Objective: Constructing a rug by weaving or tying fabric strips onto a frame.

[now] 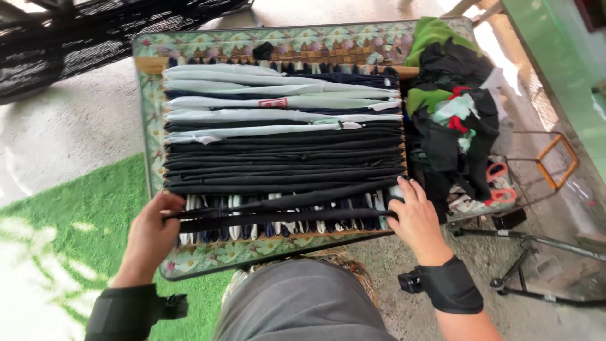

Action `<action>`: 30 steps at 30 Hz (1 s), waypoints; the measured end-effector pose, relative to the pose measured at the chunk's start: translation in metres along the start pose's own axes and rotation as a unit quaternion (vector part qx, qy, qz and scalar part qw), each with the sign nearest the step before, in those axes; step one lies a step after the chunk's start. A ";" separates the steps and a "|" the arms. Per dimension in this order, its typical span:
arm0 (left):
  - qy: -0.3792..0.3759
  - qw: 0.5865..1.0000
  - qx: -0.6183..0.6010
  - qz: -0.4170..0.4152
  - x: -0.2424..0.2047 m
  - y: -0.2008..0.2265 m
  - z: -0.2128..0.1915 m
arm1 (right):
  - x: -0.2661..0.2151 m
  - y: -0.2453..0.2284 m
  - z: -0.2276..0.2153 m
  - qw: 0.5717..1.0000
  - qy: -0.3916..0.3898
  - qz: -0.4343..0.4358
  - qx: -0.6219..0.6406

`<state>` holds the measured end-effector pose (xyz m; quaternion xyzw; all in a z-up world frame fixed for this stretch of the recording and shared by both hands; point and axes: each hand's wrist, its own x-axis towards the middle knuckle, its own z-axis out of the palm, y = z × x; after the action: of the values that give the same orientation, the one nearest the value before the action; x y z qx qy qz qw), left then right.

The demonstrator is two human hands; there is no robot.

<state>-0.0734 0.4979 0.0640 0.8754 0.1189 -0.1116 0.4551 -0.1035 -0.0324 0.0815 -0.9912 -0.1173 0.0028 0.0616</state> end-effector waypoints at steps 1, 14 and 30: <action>-0.009 1.000 0.001 0.007 0.004 -0.013 -0.002 | -0.005 0.009 0.000 1.000 0.002 0.011 -0.003; 0.011 0.936 0.344 0.072 0.023 0.038 0.008 | 0.018 0.086 -0.039 0.967 0.001 0.201 0.158; -0.109 0.943 0.228 0.218 0.031 0.256 0.326 | 0.015 0.191 -0.035 0.983 0.004 0.150 0.110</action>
<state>0.0069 0.0899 0.0693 0.9427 -0.1536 -0.1285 0.2669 -0.0437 -0.2178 0.0932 -0.9846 0.0336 0.0205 0.1701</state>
